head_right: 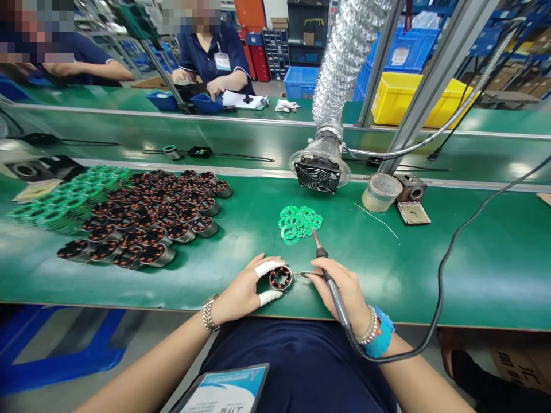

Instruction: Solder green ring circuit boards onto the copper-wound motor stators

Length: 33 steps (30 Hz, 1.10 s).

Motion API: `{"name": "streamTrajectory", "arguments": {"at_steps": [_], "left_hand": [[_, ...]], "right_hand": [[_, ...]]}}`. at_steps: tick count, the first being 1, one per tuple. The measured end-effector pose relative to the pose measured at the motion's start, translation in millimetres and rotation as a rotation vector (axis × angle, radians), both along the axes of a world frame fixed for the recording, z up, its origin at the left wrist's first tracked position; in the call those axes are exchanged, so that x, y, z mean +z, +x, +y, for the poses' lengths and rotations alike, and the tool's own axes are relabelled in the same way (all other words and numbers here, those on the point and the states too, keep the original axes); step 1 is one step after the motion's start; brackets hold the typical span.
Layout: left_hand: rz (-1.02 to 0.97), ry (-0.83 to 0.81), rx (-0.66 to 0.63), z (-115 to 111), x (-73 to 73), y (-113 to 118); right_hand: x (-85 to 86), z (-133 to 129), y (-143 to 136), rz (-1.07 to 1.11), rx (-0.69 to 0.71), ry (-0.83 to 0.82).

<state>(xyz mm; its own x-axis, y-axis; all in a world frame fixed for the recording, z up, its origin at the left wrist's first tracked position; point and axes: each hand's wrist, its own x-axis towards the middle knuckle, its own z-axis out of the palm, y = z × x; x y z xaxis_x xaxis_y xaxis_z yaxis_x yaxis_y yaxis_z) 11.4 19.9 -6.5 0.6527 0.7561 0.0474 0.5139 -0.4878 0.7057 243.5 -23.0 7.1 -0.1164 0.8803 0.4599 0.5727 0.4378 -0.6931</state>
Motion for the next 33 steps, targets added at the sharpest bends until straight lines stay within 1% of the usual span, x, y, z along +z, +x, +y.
{"name": "streamTrajectory", "arguments": {"at_steps": [2,3,5,7,11,12,14,16,18,20,22,25,28,30,33], "left_hand": [[0.011,-0.067,-0.062,3.2,6.5,-5.5],[-0.005,-0.101,-0.057,3.9,9.9,-6.4],[-0.05,-0.132,0.041,3.0,15.0,-3.0],[-0.07,-0.089,0.148,-1.0,15.7,5.6],[-0.031,0.039,0.202,-12.9,4.8,20.0],[-0.029,0.051,0.228,-15.5,1.3,20.8],[-0.044,0.056,0.28,-19.2,-4.2,19.9],[-0.062,0.051,0.297,-20.8,-7.1,18.0],[-0.073,0.048,0.298,-21.0,-7.7,17.0],[-0.078,0.053,0.305,-20.6,-7.4,16.9],[-0.087,0.06,0.311,-20.1,-7.5,17.1],[-0.106,0.063,0.305,-19.8,-8.6,17.0],[-0.109,0.052,0.302,-19.8,-9.8,16.7],[-0.109,0.04,0.318,-20.2,-10.0,16.8],[-0.131,0.032,0.331,-20.9,-9.3,16.8]], "right_hand": [[0.4,1.2,-6.4,0.036,-0.028,-0.005],[0.7,1.8,-8.4,0.044,-0.03,-0.008],[1.3,2.8,-9.9,0.048,-0.022,-0.011],[1.0,3.2,-9.2,0.046,-0.027,-0.022],[-1.9,2.0,-8.6,0.077,-0.08,-0.109],[-2.2,1.5,-9.5,0.118,-0.089,-0.153],[-1.2,0.6,-12.6,0.274,-0.086,-0.267],[2.1,0.2,-16.5,0.489,-0.048,-0.404],[6.6,0.2,-19.8,0.676,0.023,-0.526],[10.3,0.8,-21.6,0.796,0.123,-0.609],[11.7,2.0,-21.3,0.862,0.229,-0.653],[10.1,5.0,-18.2,0.881,0.363,-0.686],[6.8,8.6,-14.7,0.838,0.47,-0.742],[5.2,10.6,-13.9,0.806,0.495,-0.742],[4.3,12.3,-15.7,0.784,0.464,-0.663]]}}
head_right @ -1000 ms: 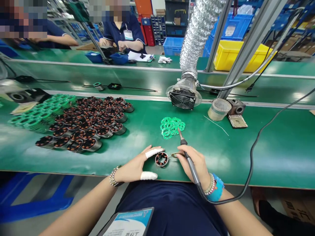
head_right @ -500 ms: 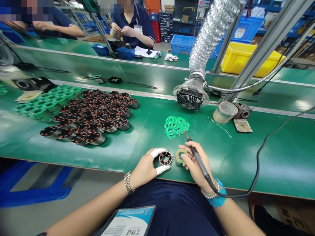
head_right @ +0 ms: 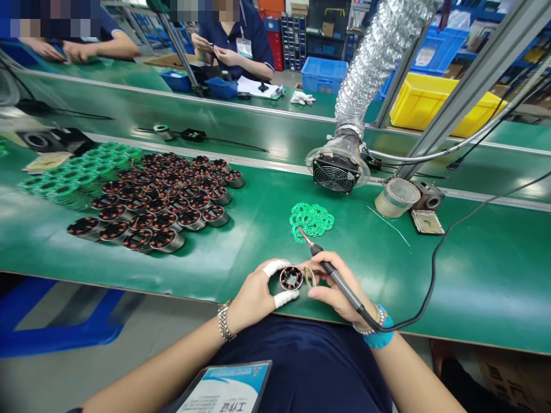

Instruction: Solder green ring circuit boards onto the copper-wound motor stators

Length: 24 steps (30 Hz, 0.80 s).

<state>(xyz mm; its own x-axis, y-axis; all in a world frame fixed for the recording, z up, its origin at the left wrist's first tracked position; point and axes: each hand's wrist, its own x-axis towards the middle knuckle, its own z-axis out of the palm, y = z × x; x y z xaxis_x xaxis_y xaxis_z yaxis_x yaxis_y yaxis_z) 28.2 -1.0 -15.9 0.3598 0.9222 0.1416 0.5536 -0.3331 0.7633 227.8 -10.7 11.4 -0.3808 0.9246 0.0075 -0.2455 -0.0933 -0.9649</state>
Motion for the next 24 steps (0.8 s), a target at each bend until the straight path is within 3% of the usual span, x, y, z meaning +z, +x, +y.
{"name": "streamTrajectory", "arguments": {"at_steps": [6,8,12,15,19,24], "left_hand": [[-0.047,0.032,-0.037,0.8,1.3,-2.0],[-0.05,0.01,-0.049,0.4,1.3,-2.2],[-0.035,-0.012,0.024,-2.9,-1.9,-2.3],[-0.034,0.0,0.081,-5.3,-6.2,-3.0],[-0.024,0.044,0.093,-6.1,-8.5,-3.5],[-0.102,0.195,-0.056,-3.4,-4.8,-6.0]], "right_hand": [[1.3,5.0,-11.2,-0.153,-0.159,0.039],[1.4,7.2,-16.2,-0.364,-0.182,0.148],[0.0,10.6,-23.8,-0.746,-0.115,0.526],[-1.0,15.2,-24.5,-0.746,-0.019,0.655],[-1.4,23.6,-21.4,-0.686,0.092,0.615],[-4.5,27.4,-19.9,-0.671,0.11,0.585]]}}
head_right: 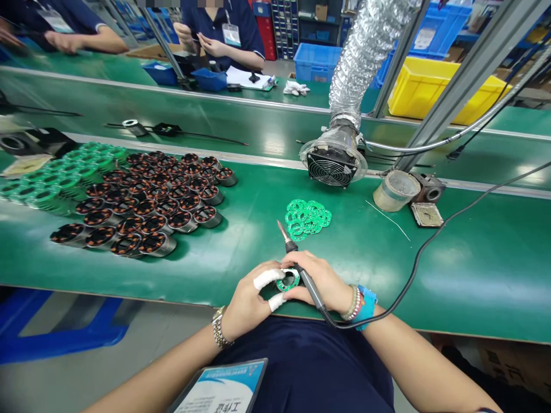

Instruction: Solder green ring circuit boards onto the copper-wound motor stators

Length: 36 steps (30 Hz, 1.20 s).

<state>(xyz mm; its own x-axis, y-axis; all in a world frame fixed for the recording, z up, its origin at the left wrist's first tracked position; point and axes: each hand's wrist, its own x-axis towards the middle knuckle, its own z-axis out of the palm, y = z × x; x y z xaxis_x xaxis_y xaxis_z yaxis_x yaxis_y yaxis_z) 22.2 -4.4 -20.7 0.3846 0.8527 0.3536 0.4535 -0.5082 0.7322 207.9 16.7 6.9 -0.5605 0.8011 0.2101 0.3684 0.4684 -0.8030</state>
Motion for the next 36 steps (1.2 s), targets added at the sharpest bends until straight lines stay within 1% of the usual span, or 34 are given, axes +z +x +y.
{"name": "streamTrajectory", "arguments": {"at_steps": [2,4,7,9,12,15,20,27,34,36], "left_hand": [[-0.027,0.027,-0.076,1.7,1.1,-4.0],[-0.033,-0.008,-0.131,3.3,1.4,-8.7],[-0.033,-0.052,-0.162,5.2,0.8,-13.7],[-0.044,-0.056,-0.148,5.7,0.3,-14.7],[-0.047,-0.085,-0.112,5.6,-0.2,-14.9],[-0.032,-0.14,-0.094,5.1,-0.5,-16.1],[-0.006,-0.181,-0.084,3.9,-2.2,-19.0],[0.017,-0.118,-0.088,3.3,-4.9,-19.7],[0.04,-0.074,-0.077,3.3,-1.9,-17.1],[0.038,-0.068,-0.072,3.2,-1.9,-16.1]], "right_hand": [[-1.4,-0.3,-0.4,-0.002,0.001,0.019],[-1.9,-1.1,-0.1,0.004,0.009,0.027],[-1.7,-4.6,4.2,0.055,-0.001,0.033],[-2.0,-9.8,9.5,0.109,-0.079,0.057],[-5.5,-21.1,16.0,0.157,-0.253,0.101],[-12.6,-31.2,15.1,0.166,-0.33,0.07],[-21.6,-33.3,4.2,0.274,-0.325,-0.049],[-19.0,-26.8,-1.8,0.341,-0.324,-0.135],[-18.4,-25.5,-8.0,0.353,-0.385,-0.137],[-19.3,-27.3,-7.6,0.359,-0.397,-0.111]]}}
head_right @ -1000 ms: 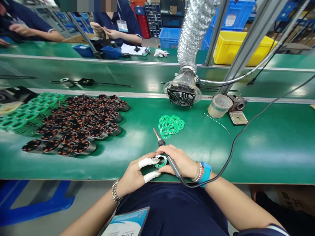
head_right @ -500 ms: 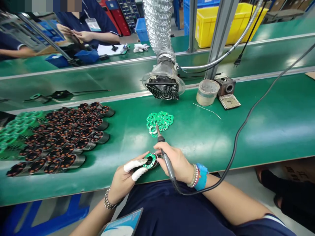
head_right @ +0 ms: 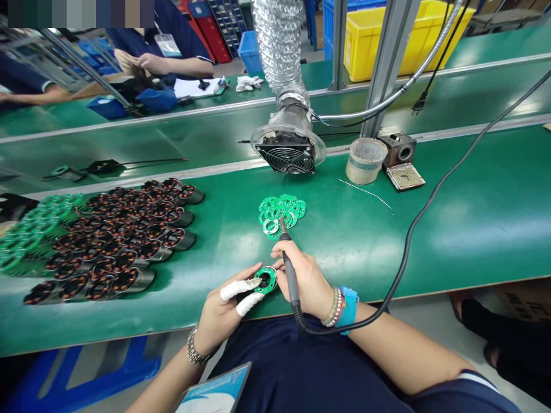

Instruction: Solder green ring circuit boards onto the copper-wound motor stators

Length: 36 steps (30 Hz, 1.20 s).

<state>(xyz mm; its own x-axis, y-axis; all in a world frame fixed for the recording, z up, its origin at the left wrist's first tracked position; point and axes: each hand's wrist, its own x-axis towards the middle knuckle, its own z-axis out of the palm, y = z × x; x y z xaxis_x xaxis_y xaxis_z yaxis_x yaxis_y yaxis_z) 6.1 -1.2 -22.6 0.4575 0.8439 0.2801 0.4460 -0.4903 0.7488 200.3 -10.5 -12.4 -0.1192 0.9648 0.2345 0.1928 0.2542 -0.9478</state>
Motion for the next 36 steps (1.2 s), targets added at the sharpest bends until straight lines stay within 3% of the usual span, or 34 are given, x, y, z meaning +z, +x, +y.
{"name": "streamTrajectory", "arguments": {"at_steps": [5,15,21,27,32,34,36], "left_hand": [[-0.004,0.027,0.005,-0.3,-0.4,1.0],[-0.054,0.007,-0.002,0.4,1.1,3.3],[-0.102,-0.02,-0.002,1.3,2.3,5.5],[-0.131,-0.02,0.061,-6.7,3.9,12.2],[-0.199,-0.258,-0.132,6.3,11.6,-16.4],[-0.13,-0.191,-0.09,15.0,11.5,-29.6],[0.012,-0.017,-0.076,21.7,9.7,-34.9]], "right_hand": [[-0.4,-7.2,5.5,-0.163,-0.027,0.14],[1.4,2.3,9.8,-0.349,0.183,0.181],[11.1,7.2,12.0,-0.375,0.248,0.183],[15.5,-0.4,10.6,-0.365,0.182,0.204],[10.0,-2.6,8.7,-0.407,0.192,0.198],[9.1,-2.1,9.0,-0.422,0.185,0.186],[9.3,-1.6,9.4,-0.431,0.179,0.185]]}}
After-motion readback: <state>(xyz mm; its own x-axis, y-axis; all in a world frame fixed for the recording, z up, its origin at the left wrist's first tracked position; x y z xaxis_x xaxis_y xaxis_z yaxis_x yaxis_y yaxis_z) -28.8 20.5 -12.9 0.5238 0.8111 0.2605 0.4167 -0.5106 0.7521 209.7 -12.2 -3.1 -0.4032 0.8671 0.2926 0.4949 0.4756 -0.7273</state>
